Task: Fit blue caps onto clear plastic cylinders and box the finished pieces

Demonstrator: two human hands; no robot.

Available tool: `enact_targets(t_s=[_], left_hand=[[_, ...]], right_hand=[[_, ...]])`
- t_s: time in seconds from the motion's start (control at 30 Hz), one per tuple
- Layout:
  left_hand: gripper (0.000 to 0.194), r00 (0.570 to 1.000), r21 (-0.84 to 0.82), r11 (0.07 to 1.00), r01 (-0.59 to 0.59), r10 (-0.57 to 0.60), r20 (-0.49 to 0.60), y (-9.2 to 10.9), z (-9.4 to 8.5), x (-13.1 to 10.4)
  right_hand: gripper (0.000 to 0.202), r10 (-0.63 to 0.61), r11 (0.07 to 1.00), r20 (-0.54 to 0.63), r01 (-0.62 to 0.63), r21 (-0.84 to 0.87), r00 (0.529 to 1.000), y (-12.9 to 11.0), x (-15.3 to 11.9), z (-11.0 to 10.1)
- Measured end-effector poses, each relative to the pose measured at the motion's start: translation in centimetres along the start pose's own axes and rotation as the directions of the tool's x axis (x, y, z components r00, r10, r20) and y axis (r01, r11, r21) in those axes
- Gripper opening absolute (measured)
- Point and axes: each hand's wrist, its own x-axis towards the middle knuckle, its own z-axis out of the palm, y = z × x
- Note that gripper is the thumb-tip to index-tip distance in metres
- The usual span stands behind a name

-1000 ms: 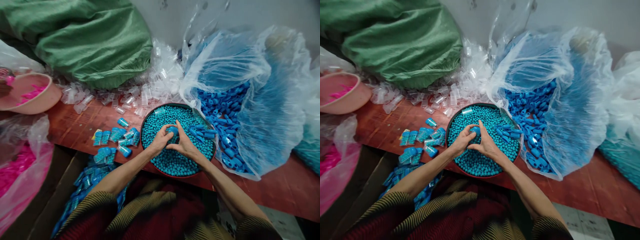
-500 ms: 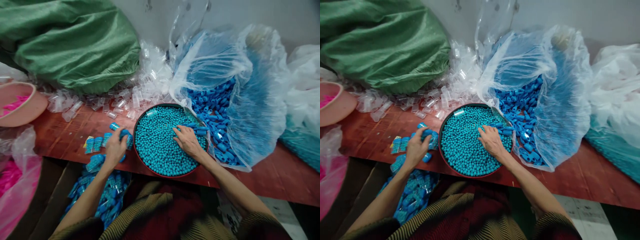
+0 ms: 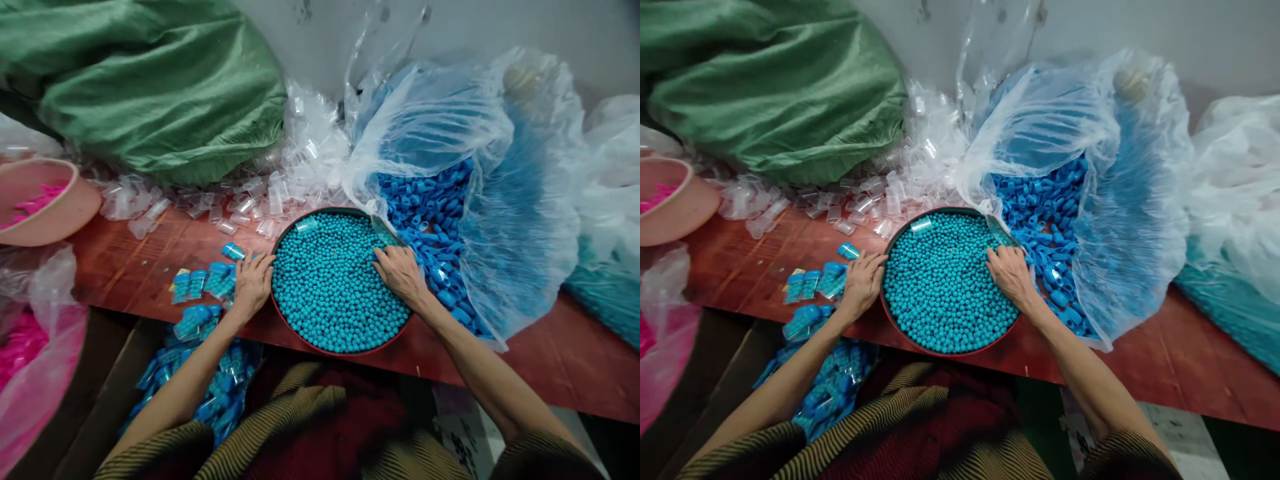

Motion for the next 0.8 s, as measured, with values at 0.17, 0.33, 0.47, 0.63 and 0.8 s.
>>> enact_targets(t_s=[0.17, 0.33, 0.47, 0.63, 0.8], left_hand=[[0.047, 0.997, -0.166, 0.986, -0.014, 0.001, -0.074, -2.1, 1.1, -0.7], [0.039, 0.985, 0.109, 0.984, -0.140, 0.127, 0.116, -3.2, 1.0, -1.6], [0.037, 0.970, 0.227, 0.952, -0.206, 0.169, 0.174, -3.5, -0.2, -2.4], [0.036, 0.976, 0.310, 0.932, -0.186, 0.138, 0.171, -5.2, -1.9, -4.2], [0.035, 0.974, 0.316, 0.930, -0.188, 0.135, 0.185, -6.7, -3.8, -5.8]], right_hand=[[0.032, 0.076, 0.997, -0.021, -0.077, -0.031, 0.997, 2.3, 0.2, -0.4], [0.042, 0.085, 0.994, -0.135, -0.074, 0.085, 0.987, 0.0, 0.3, -1.5], [0.052, -0.447, 0.827, -0.083, 0.447, 0.342, 0.891, -5.8, -1.3, -2.0], [0.043, -0.703, 0.619, -0.093, 0.671, 0.408, 0.705, -9.7, -0.8, -1.2], [0.030, -0.612, 0.718, -0.100, 0.604, 0.348, 0.785, -8.2, 3.0, 0.3]])
